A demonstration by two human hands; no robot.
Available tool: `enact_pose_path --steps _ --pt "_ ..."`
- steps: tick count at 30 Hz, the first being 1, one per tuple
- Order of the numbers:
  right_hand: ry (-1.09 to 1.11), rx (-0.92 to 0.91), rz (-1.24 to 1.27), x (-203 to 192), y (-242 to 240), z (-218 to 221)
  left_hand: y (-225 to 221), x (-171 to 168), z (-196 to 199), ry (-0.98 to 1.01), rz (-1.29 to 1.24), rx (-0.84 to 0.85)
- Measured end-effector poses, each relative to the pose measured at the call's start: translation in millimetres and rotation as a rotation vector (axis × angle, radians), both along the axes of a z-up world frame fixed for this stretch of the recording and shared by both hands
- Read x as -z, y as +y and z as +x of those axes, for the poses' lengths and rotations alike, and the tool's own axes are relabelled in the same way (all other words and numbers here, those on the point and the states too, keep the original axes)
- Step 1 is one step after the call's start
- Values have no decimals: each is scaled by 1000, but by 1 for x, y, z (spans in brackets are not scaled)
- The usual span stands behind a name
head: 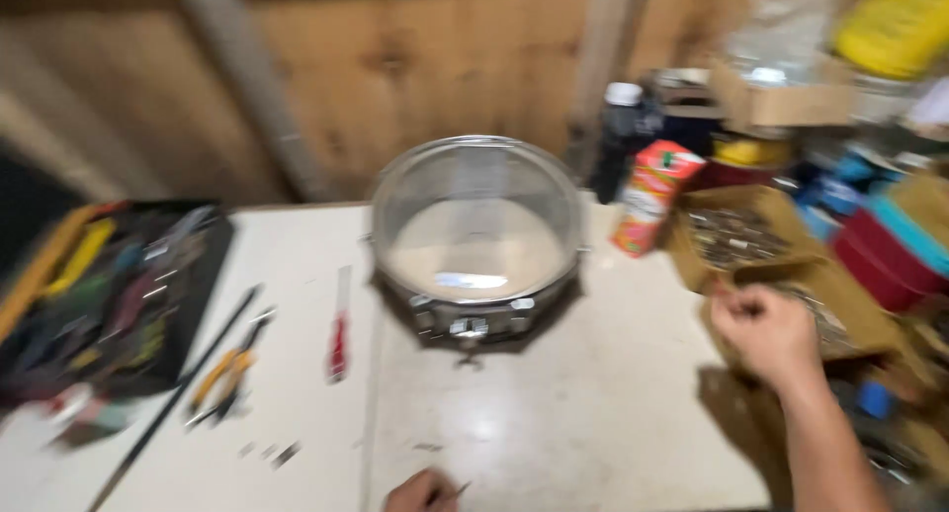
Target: Reassembling a snare drum by installing small screws and washers into the hardware by hand
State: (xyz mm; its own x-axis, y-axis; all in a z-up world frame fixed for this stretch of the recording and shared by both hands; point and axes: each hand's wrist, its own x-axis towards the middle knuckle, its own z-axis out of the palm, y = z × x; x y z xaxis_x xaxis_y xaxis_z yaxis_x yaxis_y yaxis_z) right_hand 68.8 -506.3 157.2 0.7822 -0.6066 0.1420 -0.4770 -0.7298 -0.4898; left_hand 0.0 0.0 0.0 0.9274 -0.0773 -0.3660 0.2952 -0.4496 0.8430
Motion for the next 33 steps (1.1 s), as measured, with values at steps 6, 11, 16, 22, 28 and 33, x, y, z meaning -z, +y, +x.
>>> enact_pose_path --steps 6,11,16,22,28,33 --pt "-60 -328 573 102 120 -22 -6 -19 0 19 -289 -108" --pt "83 -405 843 149 222 -40 7 -55 -4 14 -223 -82" --pt "200 -467 810 146 288 -52 18 -136 -5 152 35 -47" --pt "459 -673 1038 71 357 -78 15 -149 -3 273 -277 -214" --pt "549 -639 1505 99 364 -83 14 -113 5 238 -696 -282" --pt "501 -839 1398 129 355 -74 14 -129 2 358 -932 -371"
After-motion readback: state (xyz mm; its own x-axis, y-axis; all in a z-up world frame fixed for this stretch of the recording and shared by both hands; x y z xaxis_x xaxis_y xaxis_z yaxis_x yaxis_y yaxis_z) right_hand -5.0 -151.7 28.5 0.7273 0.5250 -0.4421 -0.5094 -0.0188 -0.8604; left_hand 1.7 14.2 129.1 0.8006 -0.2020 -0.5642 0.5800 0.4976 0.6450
